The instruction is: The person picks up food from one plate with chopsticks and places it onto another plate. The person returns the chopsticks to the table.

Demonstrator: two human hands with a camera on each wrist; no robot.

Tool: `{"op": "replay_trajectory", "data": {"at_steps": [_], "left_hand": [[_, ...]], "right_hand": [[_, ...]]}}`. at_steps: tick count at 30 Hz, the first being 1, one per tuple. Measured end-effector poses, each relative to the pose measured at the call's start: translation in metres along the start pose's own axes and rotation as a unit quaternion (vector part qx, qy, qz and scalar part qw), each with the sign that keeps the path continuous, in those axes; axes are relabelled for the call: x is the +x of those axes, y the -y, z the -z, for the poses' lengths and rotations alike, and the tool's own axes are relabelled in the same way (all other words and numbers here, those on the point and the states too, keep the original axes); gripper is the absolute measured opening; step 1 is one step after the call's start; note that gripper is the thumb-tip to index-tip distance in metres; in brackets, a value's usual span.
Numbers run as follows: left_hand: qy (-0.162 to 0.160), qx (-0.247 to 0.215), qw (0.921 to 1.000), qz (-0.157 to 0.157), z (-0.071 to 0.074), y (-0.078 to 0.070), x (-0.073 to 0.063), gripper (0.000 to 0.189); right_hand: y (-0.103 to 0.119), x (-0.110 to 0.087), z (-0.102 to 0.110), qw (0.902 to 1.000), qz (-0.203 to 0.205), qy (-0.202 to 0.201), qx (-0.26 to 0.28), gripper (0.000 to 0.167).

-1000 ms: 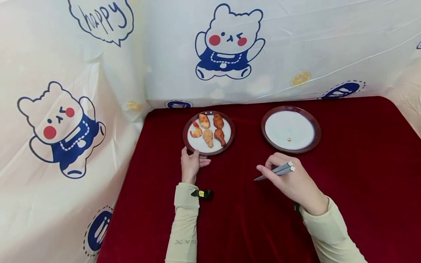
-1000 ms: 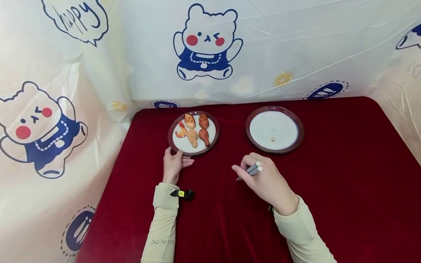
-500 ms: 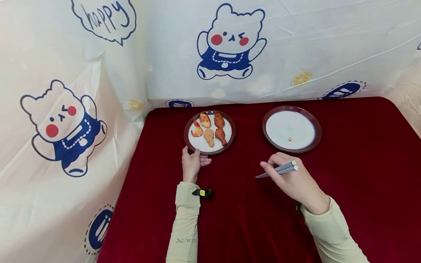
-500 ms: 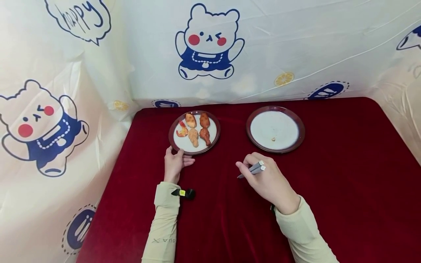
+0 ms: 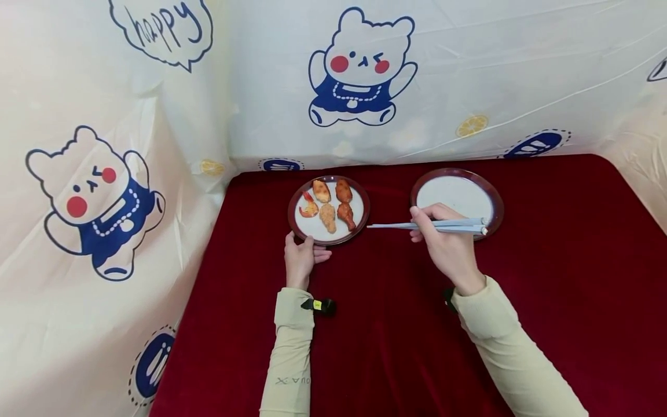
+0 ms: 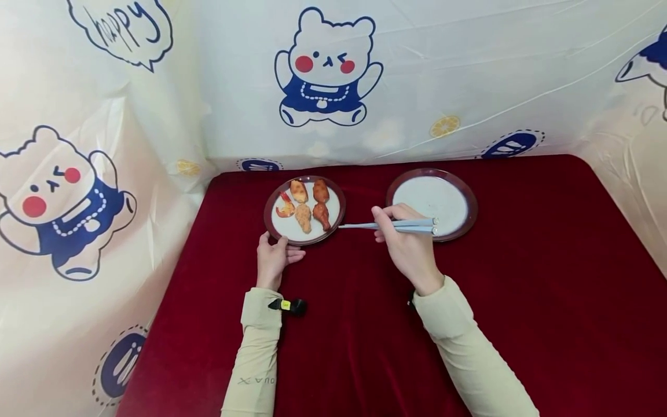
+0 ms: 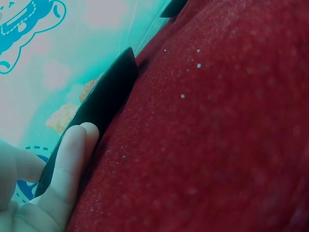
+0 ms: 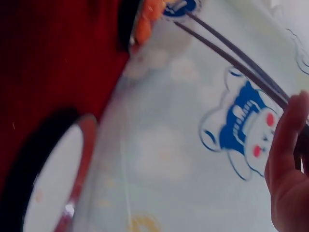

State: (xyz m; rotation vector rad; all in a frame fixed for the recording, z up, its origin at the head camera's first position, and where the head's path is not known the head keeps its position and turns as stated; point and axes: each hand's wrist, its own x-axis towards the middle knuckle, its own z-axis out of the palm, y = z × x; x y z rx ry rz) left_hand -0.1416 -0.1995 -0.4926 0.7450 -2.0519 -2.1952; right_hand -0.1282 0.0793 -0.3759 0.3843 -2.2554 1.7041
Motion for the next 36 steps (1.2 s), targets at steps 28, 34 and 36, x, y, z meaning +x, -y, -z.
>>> {"op": "replay_trajectory", "data": {"at_steps": [28,34,36], "left_hand": [[0.001,0.0,1.0,0.003,0.002,0.0,-0.001,0.068],[0.0,0.0,1.0,0.003,0.002,0.001,0.0,0.068],[-0.001,-0.001,1.0,0.003,0.003,0.001,0.0,0.068]], "right_hand": [[-0.005,0.015,-0.059,0.9926,-0.099,-0.039,0.059,0.029],[-0.006,0.016,-0.065,0.9923,-0.099,-0.042,0.061,0.029],[-0.006,0.016,-0.066,0.9923,-0.099,-0.045,0.061,0.028]]}}
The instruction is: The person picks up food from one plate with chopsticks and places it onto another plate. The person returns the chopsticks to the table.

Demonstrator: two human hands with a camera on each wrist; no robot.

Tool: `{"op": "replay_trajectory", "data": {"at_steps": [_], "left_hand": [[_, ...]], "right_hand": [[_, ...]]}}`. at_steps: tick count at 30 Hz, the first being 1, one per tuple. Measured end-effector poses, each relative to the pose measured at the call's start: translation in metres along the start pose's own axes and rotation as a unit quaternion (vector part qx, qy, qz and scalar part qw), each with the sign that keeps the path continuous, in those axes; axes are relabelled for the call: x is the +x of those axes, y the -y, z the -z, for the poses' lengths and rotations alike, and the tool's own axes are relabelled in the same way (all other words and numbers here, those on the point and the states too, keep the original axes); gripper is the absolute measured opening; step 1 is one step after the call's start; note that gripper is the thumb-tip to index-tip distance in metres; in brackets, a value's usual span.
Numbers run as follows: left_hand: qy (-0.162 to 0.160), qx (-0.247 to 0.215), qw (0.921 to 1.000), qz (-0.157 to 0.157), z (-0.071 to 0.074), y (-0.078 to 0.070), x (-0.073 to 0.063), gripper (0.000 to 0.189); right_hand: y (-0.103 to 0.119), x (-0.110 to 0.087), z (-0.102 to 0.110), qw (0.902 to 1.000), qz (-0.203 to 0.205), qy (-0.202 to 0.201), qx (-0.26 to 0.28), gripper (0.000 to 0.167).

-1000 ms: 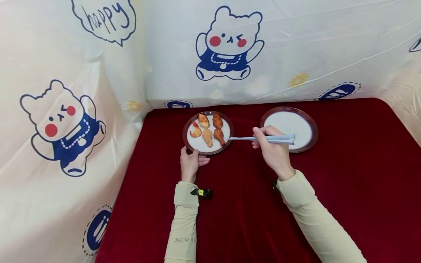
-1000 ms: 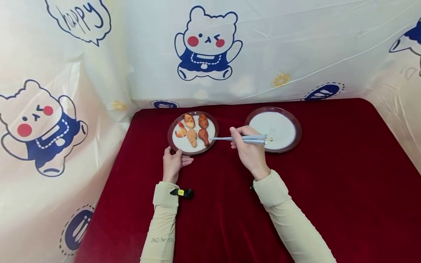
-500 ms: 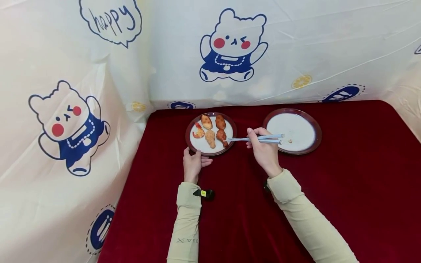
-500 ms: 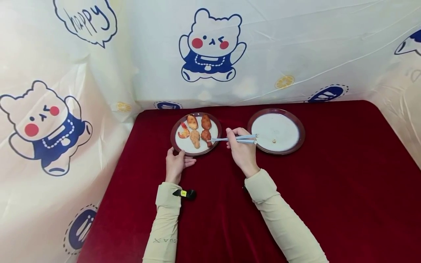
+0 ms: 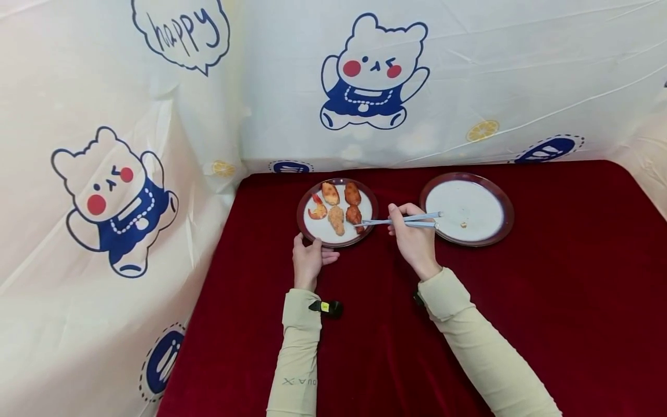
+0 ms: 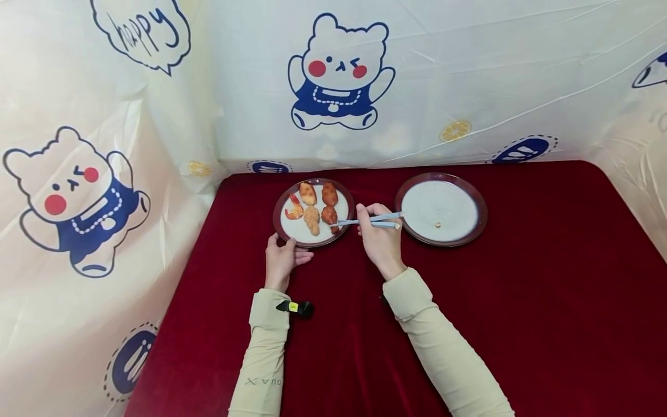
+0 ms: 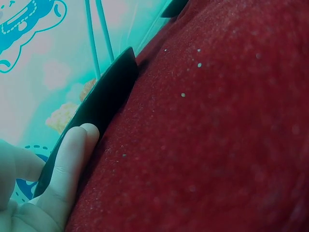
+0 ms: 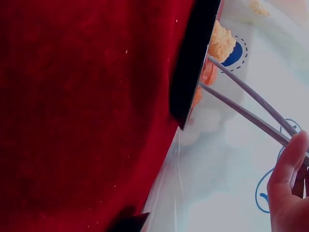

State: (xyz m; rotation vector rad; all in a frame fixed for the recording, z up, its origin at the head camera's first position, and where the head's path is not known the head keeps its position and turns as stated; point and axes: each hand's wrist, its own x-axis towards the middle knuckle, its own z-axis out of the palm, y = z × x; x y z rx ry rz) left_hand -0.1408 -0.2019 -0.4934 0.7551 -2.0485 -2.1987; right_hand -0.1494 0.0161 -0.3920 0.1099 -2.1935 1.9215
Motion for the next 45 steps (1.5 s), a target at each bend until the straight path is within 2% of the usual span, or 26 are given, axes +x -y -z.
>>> {"op": "replay_trajectory", "data": {"at_steps": [4,11,18,26,31,38,45], "left_hand": [[0.001,-0.003,1.0,0.002,0.0,0.0,0.001,0.068],[-0.001,0.004,1.0,0.006,0.0,0.0,0.0,0.068],[-0.002,-0.001,1.0,0.004,-0.001,-0.001,-0.001,0.068],[0.002,0.007,0.9999,0.008,0.0,-0.003,-0.002,0.069],[0.013,0.005,0.9998,0.017,0.002,-0.008,-0.005,0.07],[0.016,0.016,0.9997,0.012,0.0,-0.025,-0.022,0.068],[0.015,0.015,0.9996,0.016,0.0,-0.027,-0.022,0.069]], "right_hand": [[-0.003,0.001,-0.004,0.9999,0.0,-0.006,-0.008,0.027],[-0.034,0.01,-0.01,0.9997,0.004,-0.007,-0.021,0.032],[-0.037,0.009,-0.009,0.9989,0.031,0.012,-0.032,0.037],[-0.039,0.009,-0.007,0.9967,0.039,0.04,-0.06,0.039],[-0.041,0.008,-0.007,0.997,0.044,0.044,-0.047,0.035],[-0.043,0.008,-0.007,0.9956,0.065,0.047,-0.047,0.035],[-0.045,0.007,-0.007,0.9931,0.101,0.035,-0.048,0.031]]}}
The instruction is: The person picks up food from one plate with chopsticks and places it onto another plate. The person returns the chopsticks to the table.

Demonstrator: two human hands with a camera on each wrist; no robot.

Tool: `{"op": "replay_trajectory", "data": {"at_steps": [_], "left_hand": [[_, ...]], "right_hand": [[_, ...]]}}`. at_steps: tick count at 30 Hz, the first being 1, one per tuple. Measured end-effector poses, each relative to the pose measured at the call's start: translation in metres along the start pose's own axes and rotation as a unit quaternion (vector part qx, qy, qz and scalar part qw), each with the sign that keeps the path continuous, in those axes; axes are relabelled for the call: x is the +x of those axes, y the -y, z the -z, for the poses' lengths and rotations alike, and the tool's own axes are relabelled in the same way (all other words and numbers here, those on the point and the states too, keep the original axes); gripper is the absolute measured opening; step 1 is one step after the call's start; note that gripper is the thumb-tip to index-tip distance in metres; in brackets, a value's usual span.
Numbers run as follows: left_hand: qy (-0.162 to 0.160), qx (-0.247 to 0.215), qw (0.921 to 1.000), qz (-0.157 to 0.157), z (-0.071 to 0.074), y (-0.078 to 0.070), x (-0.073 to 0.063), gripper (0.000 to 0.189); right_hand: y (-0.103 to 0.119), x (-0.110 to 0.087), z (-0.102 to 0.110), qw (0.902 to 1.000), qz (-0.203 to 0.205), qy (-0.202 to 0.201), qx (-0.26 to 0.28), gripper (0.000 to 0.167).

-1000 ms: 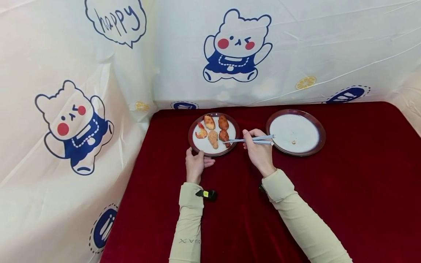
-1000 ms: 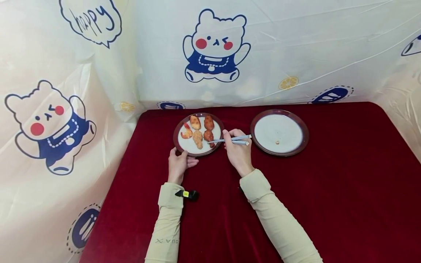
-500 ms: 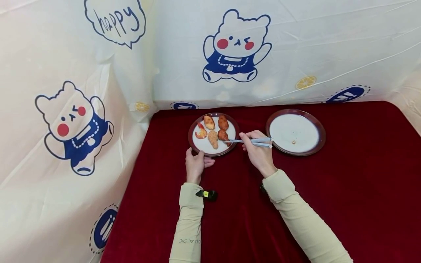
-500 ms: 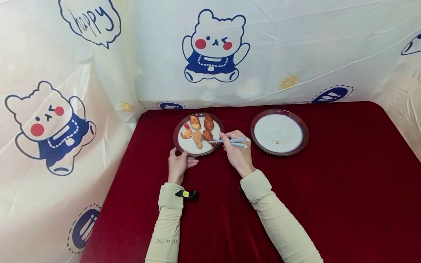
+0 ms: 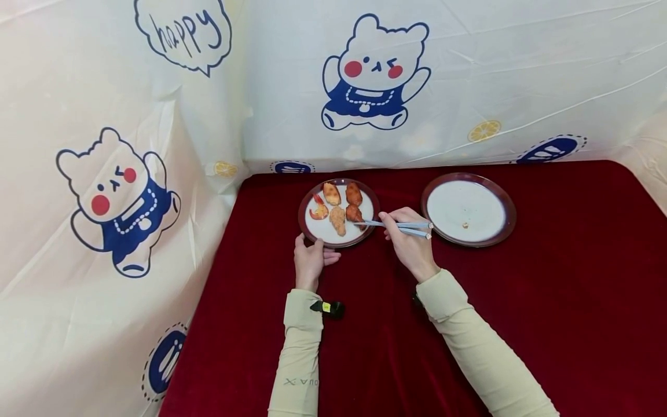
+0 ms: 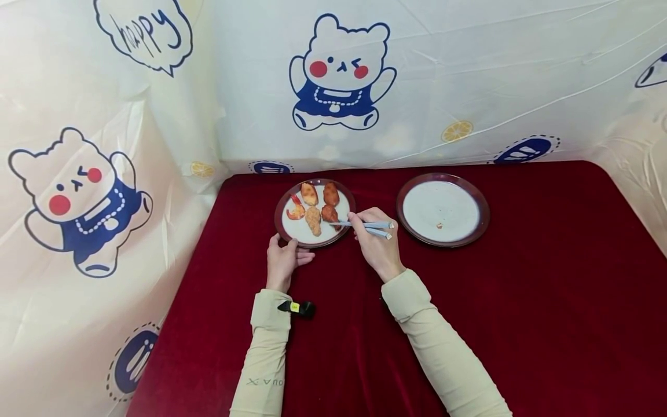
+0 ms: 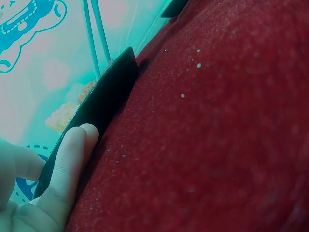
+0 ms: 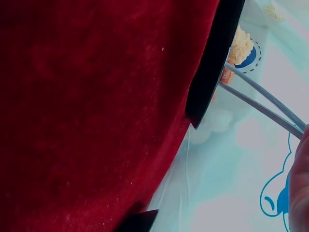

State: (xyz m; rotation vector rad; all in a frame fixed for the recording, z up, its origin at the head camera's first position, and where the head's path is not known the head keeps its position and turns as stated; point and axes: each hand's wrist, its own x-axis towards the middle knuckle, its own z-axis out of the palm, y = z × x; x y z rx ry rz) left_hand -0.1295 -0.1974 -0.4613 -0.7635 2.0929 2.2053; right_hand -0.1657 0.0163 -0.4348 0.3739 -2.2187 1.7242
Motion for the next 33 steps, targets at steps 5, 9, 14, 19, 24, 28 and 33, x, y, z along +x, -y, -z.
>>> {"op": "replay_trajectory", "data": {"at_steps": [5,9,14,19,24,28,33], "left_hand": [[-0.002,0.004,1.0,0.005,0.0,0.0,0.002,0.068],[-0.003,0.005,1.0,0.003,-0.001,-0.001,0.001,0.067],[-0.002,0.009,1.0,0.002,-0.002,-0.004,-0.002,0.067],[-0.001,0.004,1.0,0.006,-0.001,-0.001,0.001,0.068],[-0.012,-0.001,0.9999,0.0,0.0,0.018,0.017,0.068],[-0.019,0.003,0.9998,-0.008,0.0,0.025,0.021,0.069],[-0.019,0.002,0.9998,-0.006,0.0,0.025,0.021,0.068]], "right_hand": [[0.001,0.0,0.001,0.9999,0.013,-0.011,-0.002,0.03],[0.002,-0.002,0.002,0.9997,0.017,-0.018,-0.003,0.025],[0.017,-0.005,0.004,0.9997,0.009,-0.023,-0.004,0.021],[0.034,-0.009,0.008,0.9997,0.015,-0.018,-0.008,0.019],[0.034,-0.012,0.009,0.9993,0.03,-0.022,-0.006,0.018],[0.028,-0.012,0.009,0.9992,0.035,-0.021,0.001,0.018],[0.008,-0.011,0.008,0.9977,0.063,-0.026,-0.004,0.019]]}}
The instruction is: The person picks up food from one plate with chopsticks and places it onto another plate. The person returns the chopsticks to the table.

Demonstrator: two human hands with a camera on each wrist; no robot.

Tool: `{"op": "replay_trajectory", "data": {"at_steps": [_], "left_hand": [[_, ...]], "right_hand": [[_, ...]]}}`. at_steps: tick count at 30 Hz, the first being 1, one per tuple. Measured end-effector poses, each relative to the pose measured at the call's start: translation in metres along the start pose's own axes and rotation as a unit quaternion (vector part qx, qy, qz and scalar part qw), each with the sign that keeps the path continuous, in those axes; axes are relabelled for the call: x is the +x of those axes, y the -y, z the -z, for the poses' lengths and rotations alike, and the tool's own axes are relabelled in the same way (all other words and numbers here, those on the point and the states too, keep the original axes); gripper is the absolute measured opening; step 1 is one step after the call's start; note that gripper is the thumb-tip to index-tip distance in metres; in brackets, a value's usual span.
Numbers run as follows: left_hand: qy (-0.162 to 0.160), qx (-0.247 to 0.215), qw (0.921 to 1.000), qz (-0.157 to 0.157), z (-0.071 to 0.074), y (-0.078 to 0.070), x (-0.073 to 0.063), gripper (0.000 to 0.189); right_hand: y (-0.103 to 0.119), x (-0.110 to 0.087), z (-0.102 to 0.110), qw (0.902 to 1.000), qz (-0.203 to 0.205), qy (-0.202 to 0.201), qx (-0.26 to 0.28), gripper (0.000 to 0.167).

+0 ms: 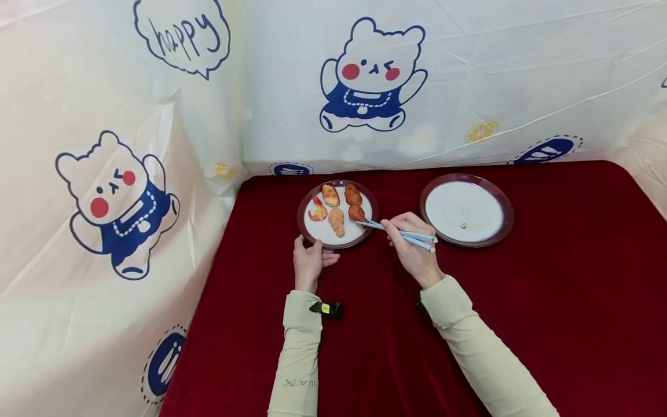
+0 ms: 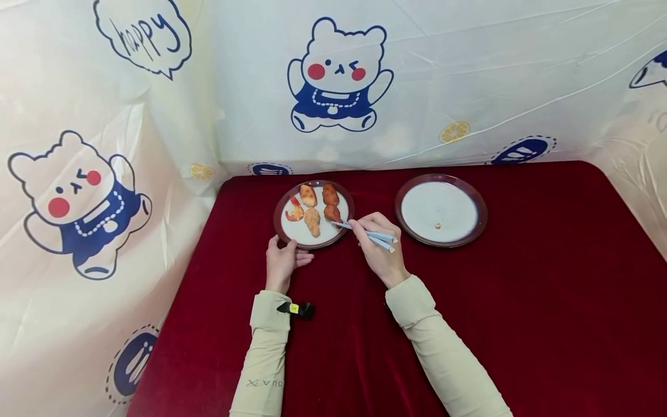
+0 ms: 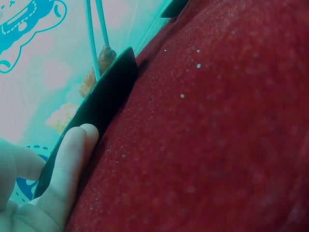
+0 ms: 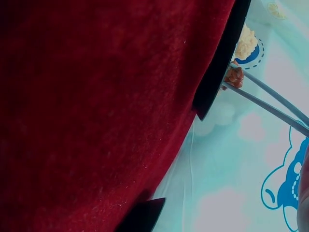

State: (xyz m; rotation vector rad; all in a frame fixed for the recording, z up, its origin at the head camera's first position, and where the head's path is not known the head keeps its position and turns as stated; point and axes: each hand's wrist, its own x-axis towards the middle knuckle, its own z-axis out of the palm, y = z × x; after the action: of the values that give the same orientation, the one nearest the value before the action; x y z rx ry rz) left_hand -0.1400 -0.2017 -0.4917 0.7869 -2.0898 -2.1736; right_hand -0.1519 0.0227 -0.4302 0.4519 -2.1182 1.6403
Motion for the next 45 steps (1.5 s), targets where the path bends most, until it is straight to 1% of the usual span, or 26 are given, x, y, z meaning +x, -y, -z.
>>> {"op": "replay_trajectory", "data": {"at_steps": [4,9,17,21,26,33,40,45], "left_hand": [[0.002,-0.001,1.0,0.003,-0.001,0.001,0.0,0.068],[0.001,-0.001,1.0,0.002,-0.001,0.001,-0.001,0.068],[-0.002,-0.002,1.0,0.001,-0.003,0.001,-0.002,0.068],[-0.001,0.0,1.0,0.002,-0.003,0.0,-0.002,0.068],[0.002,0.0,1.0,0.001,-0.003,0.0,-0.002,0.068],[-0.002,-0.003,1.0,0.001,-0.003,-0.001,-0.002,0.067],[-0.005,0.0,1.0,0.002,-0.003,-0.001,-0.001,0.068],[-0.004,-0.002,1.0,0.002,-0.003,-0.001,0.0,0.068]], "right_hand": [[-0.008,-0.001,0.001,0.9998,0.016,-0.001,0.007,0.021],[-0.007,-0.002,0.003,0.9996,0.023,-0.004,0.014,0.021],[0.019,-0.003,0.01,0.9993,0.02,-0.021,0.025,0.016],[0.025,-0.002,0.015,0.9984,0.019,-0.036,0.038,0.014],[0.024,0.0,0.02,0.9963,0.032,-0.054,0.059,0.014],[0.022,0.004,0.03,0.9932,0.049,-0.082,0.067,0.012],[0.02,0.008,0.041,0.9905,0.052,-0.101,0.077,0.012],[0.019,0.012,0.052,0.9876,0.057,-0.125,0.075,0.013]]}}
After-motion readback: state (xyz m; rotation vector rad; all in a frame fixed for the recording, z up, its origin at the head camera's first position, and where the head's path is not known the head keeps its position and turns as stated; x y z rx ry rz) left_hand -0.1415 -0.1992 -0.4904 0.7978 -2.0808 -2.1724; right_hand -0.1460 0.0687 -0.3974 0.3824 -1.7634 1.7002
